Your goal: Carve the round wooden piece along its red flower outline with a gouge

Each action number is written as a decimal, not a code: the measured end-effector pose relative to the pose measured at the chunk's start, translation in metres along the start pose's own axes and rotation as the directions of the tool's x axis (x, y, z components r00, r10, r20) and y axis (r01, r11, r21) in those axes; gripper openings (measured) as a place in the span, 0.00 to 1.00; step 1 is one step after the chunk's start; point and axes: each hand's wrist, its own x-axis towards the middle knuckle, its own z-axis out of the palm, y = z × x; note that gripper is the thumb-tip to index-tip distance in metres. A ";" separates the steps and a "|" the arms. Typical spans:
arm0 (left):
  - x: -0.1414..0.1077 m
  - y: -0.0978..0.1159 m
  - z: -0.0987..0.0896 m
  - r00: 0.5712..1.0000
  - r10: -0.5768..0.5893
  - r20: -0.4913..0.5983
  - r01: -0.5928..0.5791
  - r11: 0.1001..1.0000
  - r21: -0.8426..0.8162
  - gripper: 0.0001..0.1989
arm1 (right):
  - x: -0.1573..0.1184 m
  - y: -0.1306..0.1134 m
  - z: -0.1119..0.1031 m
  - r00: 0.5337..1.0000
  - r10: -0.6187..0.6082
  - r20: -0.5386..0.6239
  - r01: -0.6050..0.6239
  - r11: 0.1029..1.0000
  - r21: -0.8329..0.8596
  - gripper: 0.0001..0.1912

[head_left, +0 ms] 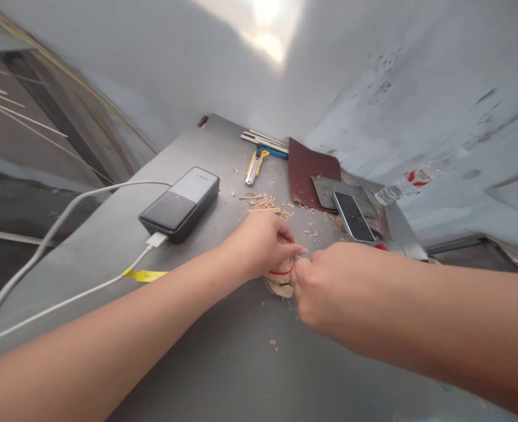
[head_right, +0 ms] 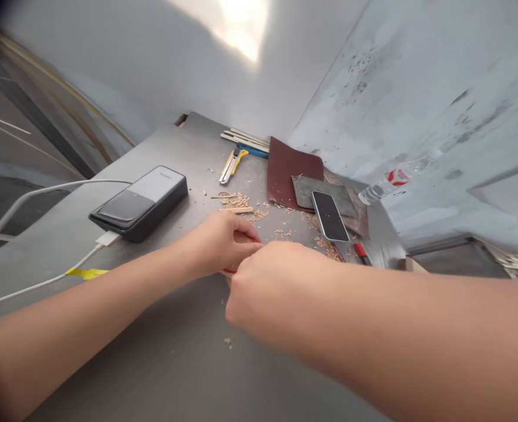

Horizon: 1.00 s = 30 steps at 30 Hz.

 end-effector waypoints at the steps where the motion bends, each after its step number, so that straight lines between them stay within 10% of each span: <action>1: 0.000 0.000 0.000 1.000 0.004 0.000 -0.004 1.000 0.010 0.09 | -0.002 -0.005 0.000 0.999 -0.040 0.036 0.042 0.996 -0.078 0.14; 4: 0.001 -0.001 -0.002 1.000 0.008 0.017 -0.009 1.000 0.017 0.11 | -0.009 -0.022 0.014 0.995 -0.011 -0.095 -0.005 0.985 -0.172 0.09; 9: 0.002 0.001 -0.001 0.999 -0.006 0.043 0.007 1.000 -0.006 0.11 | -0.026 -0.046 0.057 0.793 0.129 -0.596 -0.282 0.944 -0.171 0.05; 13: 0.002 -0.002 0.001 0.999 0.004 0.052 -0.002 0.999 -0.032 0.12 | -0.041 -0.046 0.058 0.688 0.108 -0.717 -0.313 0.936 -0.160 0.11; 30: 0.002 -0.006 0.006 0.999 -0.020 0.035 0.021 1.000 -0.021 0.16 | -0.037 -0.008 0.043 0.943 0.195 -0.270 -0.198 0.980 0.017 0.12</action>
